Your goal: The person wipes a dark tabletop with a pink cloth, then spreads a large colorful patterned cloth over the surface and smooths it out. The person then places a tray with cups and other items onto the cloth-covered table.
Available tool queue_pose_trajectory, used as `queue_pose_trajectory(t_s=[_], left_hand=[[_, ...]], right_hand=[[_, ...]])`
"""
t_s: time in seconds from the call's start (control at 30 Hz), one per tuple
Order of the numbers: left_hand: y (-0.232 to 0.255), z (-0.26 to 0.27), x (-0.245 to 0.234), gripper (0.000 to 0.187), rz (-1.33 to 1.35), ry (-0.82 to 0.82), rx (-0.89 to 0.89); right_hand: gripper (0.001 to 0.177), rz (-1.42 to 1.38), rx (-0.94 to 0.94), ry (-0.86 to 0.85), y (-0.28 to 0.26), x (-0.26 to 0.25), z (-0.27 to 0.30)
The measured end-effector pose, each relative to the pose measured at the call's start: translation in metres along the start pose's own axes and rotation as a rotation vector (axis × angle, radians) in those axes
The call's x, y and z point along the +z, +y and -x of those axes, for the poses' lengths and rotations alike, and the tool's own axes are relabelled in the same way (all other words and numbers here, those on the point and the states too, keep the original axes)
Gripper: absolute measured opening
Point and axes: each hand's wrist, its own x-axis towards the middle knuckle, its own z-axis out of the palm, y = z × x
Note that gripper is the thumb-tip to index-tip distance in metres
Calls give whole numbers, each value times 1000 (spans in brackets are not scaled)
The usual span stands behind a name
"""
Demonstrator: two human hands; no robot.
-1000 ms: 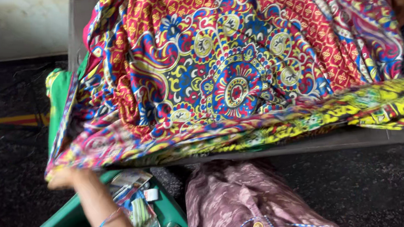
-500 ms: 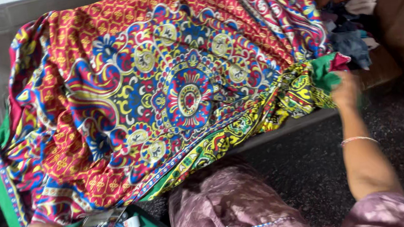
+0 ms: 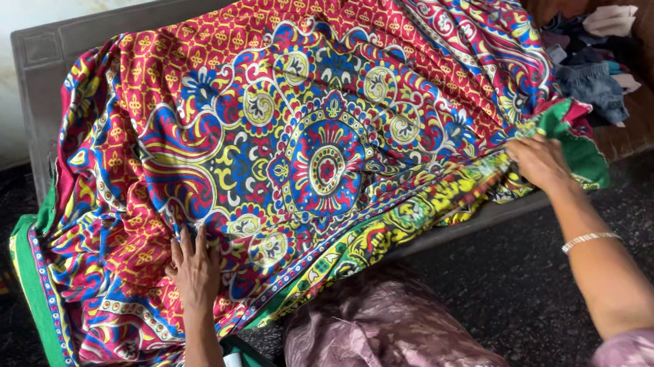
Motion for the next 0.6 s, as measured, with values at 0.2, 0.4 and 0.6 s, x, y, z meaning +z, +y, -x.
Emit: queue_pose_trajectory(t_s=[0.2, 0.4, 0.6], left_hand=[[-49, 27, 2, 48, 75, 400, -120], [-137, 72, 14, 71, -222, 711, -1014], [-151, 96, 15, 68, 1173, 237, -1555]], right_hand=[[65, 37, 114, -124, 17, 3, 54], [120, -94, 231, -443, -1, 10, 49], [123, -122, 316, -492, -22, 9, 38]])
